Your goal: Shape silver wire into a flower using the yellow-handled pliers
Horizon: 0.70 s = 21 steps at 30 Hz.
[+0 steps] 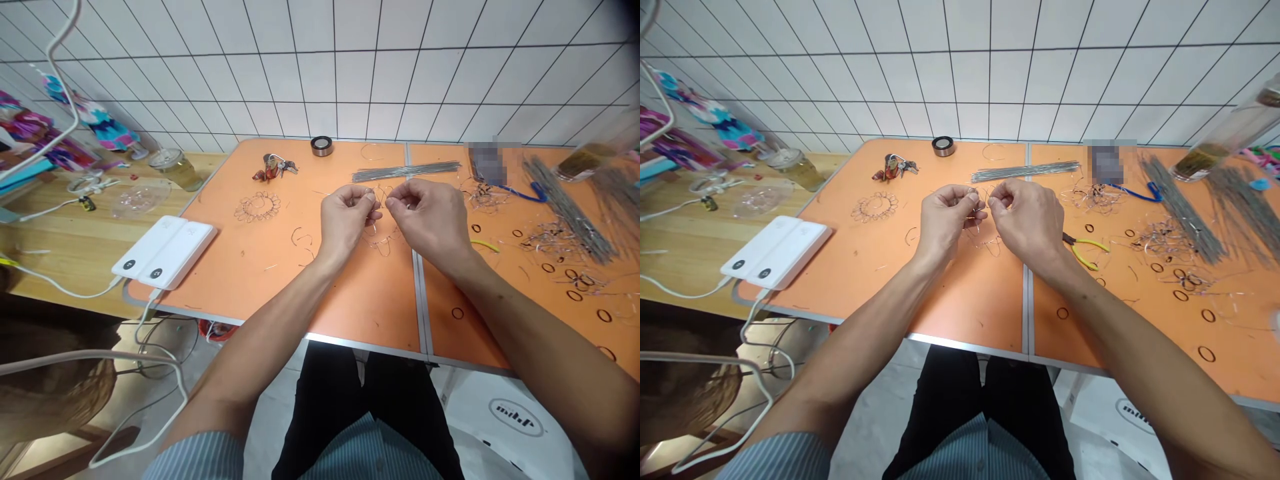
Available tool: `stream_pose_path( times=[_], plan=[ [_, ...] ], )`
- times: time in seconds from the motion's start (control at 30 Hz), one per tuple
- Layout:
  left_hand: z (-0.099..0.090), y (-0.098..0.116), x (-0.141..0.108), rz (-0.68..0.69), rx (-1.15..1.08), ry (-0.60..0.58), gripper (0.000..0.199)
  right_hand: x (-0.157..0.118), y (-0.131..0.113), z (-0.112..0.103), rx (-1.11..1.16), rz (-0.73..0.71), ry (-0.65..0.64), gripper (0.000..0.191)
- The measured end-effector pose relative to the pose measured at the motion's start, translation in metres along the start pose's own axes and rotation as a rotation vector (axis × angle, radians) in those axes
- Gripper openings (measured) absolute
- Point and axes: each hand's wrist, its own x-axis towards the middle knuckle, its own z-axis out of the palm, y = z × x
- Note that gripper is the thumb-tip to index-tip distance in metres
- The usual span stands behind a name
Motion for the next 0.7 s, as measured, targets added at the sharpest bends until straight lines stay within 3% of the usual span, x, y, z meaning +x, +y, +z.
stream_pose_path(
  times=[0.17,0.3,0.4,0.6,0.7],
  plan=[
    [0.000,0.002,0.002,-0.030,0.010,0.011,0.015,0.002,0.000,-0.006,0.105,-0.005,-0.039,0.013],
    [0.001,0.006,0.002,-0.054,0.018,-0.010,0.017,0.009,0.003,-0.027,0.241,-0.033,-0.026,0.012],
    [0.001,0.006,0.002,-0.077,0.032,-0.034,0.017,0.018,0.003,-0.043,0.217,-0.026,-0.022,0.010],
    [0.000,0.003,0.002,-0.116,0.053,-0.084,0.015,0.035,0.002,-0.056,0.188,-0.077,-0.208,0.010],
    [0.000,0.004,0.003,-0.113,0.048,-0.077,0.016,0.033,0.007,-0.054,0.198,-0.106,-0.218,0.009]
  ],
)
